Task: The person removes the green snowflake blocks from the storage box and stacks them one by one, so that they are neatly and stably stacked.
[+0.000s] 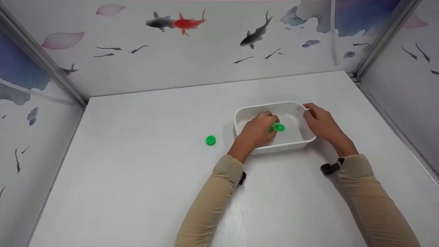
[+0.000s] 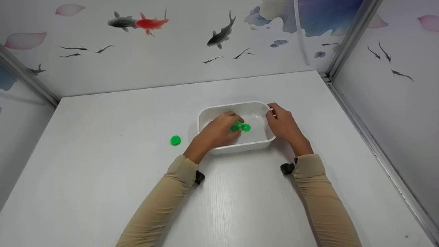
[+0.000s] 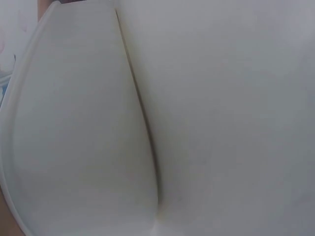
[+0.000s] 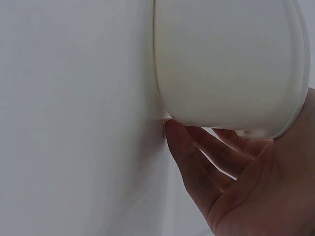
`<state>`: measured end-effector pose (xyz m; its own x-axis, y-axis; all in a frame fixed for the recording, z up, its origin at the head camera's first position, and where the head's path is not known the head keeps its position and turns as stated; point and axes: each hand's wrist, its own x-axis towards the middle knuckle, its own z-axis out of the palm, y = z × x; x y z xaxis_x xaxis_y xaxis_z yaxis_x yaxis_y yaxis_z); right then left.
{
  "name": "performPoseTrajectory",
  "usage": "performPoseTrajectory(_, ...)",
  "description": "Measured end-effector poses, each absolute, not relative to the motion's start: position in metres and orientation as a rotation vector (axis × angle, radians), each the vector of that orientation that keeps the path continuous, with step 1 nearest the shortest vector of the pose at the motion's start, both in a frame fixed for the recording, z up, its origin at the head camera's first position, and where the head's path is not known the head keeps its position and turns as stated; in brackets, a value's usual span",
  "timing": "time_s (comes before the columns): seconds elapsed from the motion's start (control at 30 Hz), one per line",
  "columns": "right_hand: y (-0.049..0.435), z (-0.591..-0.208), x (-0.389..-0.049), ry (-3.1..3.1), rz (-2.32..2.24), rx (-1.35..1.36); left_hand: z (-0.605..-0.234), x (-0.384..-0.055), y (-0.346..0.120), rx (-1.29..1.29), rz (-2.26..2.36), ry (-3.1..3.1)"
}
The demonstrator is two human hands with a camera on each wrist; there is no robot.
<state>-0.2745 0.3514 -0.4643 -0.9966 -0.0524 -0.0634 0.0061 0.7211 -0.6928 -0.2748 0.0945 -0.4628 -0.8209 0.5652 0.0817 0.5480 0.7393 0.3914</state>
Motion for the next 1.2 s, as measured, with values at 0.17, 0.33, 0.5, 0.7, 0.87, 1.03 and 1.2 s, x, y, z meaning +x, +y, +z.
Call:
performPoseTrajectory(0.17,0.3514,-0.4639,-0.2743,2.840,-1.149,-0.039,-0.4643,-0.2757,0.0940,0.903,0.624,2.881)
performPoseTrajectory(0.33,0.3535,-0.4645,-0.2737,2.851,-1.170,-0.061,-0.4631,-0.2759,0.0953,0.907,0.603,2.879)
performPoseTrajectory(0.5,0.3532,-0.4632,-0.2739,2.855,-1.172,-0.075,-0.4625,-0.2760,0.0962,0.885,0.612,2.892)
performPoseTrajectory(0.7,0.3518,-0.4621,-0.2732,2.831,-1.177,-0.053,-0.4637,-0.2771,0.0962,0.864,0.654,2.872)
performPoseTrajectory(0.87,0.3510,-0.4628,-0.2723,2.820,-1.180,-0.038,-0.4638,-0.2769,0.0955,0.835,0.685,2.866)
performPoseTrajectory(1.03,0.3502,-0.4633,-0.2732,2.822,-1.174,-0.040,-0.4641,-0.2763,0.0953,0.751,0.674,2.909)
performPoseTrajectory(1.2,0.3511,-0.4628,-0.2737,2.835,-1.172,-0.063,-0.4626,-0.2758,0.0953,0.666,0.731,2.897)
